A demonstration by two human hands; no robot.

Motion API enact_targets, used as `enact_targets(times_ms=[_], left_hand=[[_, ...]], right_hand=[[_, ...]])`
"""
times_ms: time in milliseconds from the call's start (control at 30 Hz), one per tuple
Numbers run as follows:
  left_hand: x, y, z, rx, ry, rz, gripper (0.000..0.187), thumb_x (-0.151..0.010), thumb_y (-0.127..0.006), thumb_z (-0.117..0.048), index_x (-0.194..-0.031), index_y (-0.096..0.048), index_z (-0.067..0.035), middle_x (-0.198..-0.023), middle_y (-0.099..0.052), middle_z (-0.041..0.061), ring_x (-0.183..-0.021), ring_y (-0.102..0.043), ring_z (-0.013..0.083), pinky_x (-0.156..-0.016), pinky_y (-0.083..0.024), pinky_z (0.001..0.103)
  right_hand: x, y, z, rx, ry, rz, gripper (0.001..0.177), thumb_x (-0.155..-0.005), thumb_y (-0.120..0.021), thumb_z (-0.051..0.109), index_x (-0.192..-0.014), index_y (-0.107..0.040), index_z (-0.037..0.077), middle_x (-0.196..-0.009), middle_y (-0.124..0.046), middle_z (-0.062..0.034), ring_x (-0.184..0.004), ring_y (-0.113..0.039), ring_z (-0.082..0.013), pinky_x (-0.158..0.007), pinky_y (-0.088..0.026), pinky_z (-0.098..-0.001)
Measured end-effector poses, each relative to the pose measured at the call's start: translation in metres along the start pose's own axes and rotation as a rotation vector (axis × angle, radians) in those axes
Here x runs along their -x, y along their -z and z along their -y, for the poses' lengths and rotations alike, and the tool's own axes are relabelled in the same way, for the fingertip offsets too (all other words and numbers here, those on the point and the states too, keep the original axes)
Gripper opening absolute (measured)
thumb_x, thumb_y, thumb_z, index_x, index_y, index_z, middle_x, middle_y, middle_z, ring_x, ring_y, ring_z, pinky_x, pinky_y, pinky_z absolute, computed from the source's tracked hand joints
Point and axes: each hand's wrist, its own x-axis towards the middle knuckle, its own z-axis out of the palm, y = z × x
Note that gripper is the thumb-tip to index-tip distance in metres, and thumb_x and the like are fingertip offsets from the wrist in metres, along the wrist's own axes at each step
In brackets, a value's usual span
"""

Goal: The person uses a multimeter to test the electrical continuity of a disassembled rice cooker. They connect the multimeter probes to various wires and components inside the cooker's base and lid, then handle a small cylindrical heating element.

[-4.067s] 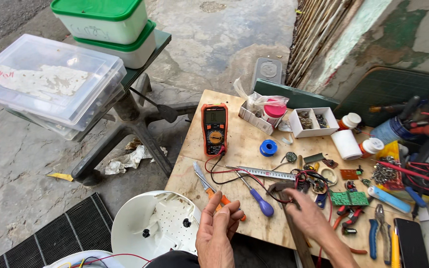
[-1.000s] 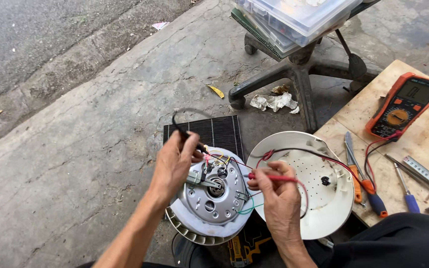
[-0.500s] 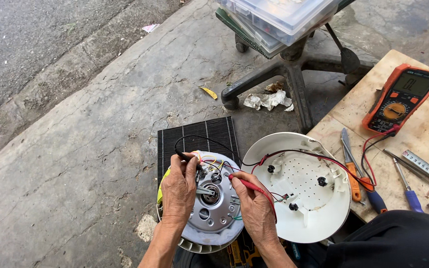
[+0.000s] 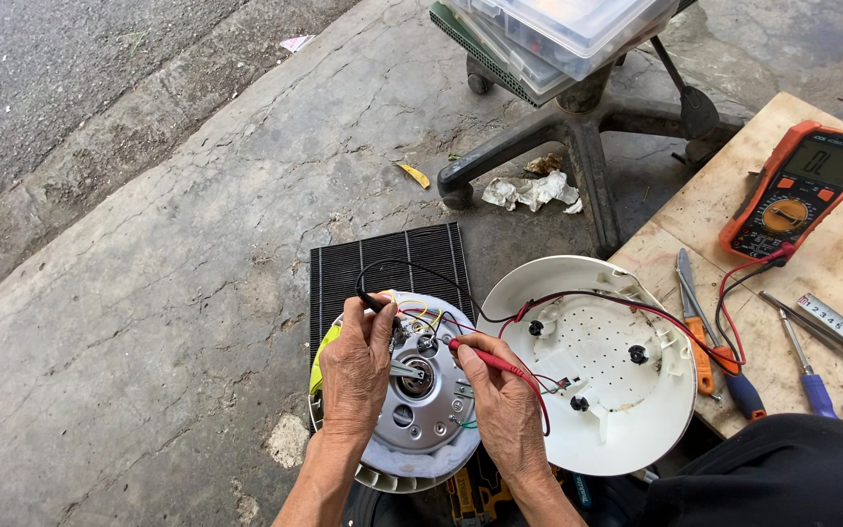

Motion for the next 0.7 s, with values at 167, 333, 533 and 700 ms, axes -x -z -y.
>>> enact_targets(times_ms=[167, 333, 533, 700], left_hand=[[0.003, 0.001, 0.002, -0.041, -0.087, -0.026, 0.018, -0.106, -0.067, -0.043, -0.119, -0.067, -0.031, -0.101, -0.09, -0.006, -0.097, -0.088, 0.0187, -0.08, -0.059, 0.037], [0.005, -0.002, 0.005, -0.057, -0.171, -0.054, 0.017, -0.107, -0.068, -0.041, -0.12, -0.066, -0.03, -0.102, -0.089, -0.008, -0.095, -0.087, 0.0171, -0.077, -0.06, 0.035], [0.005, -0.007, 0.009, -0.063, -0.16, -0.087, 0.019, -0.107, -0.067, -0.044, -0.118, -0.068, -0.029, -0.102, -0.087, -0.011, -0.097, -0.086, 0.0138, -0.077, -0.058, 0.035], [0.004, -0.009, 0.009, -0.04, -0.112, -0.082, 0.019, -0.106, -0.069, -0.044, -0.118, -0.069, -0.03, -0.103, -0.088, -0.011, -0.097, -0.086, 0.0132, -0.078, -0.058, 0.035]], right_hand=[[0.0, -0.002, -0.006, 0.004, 0.044, 0.001, 0.025, -0.1, -0.071, 0.024, -0.116, -0.085, 0.011, -0.115, -0.088, -0.0033, -0.107, -0.084, -0.0164, -0.099, -0.065, -0.0291], [-0.001, -0.004, -0.009, -0.013, 0.044, -0.007, 0.022, -0.098, -0.077, 0.017, -0.118, -0.084, 0.011, -0.121, -0.086, -0.0022, -0.117, -0.079, -0.0147, -0.104, -0.062, -0.0284], [0.001, -0.008, -0.006, 0.028, -0.003, -0.041, 0.021, -0.097, -0.078, 0.018, -0.116, -0.085, 0.012, -0.118, -0.087, -0.0003, -0.112, -0.08, -0.0122, -0.102, -0.062, -0.0262], [-0.001, -0.012, -0.012, 0.024, -0.074, -0.025, 0.018, -0.098, -0.078, 0.018, -0.114, -0.083, 0.012, -0.116, -0.087, 0.0003, -0.107, -0.081, -0.0111, -0.098, -0.062, -0.0245]])
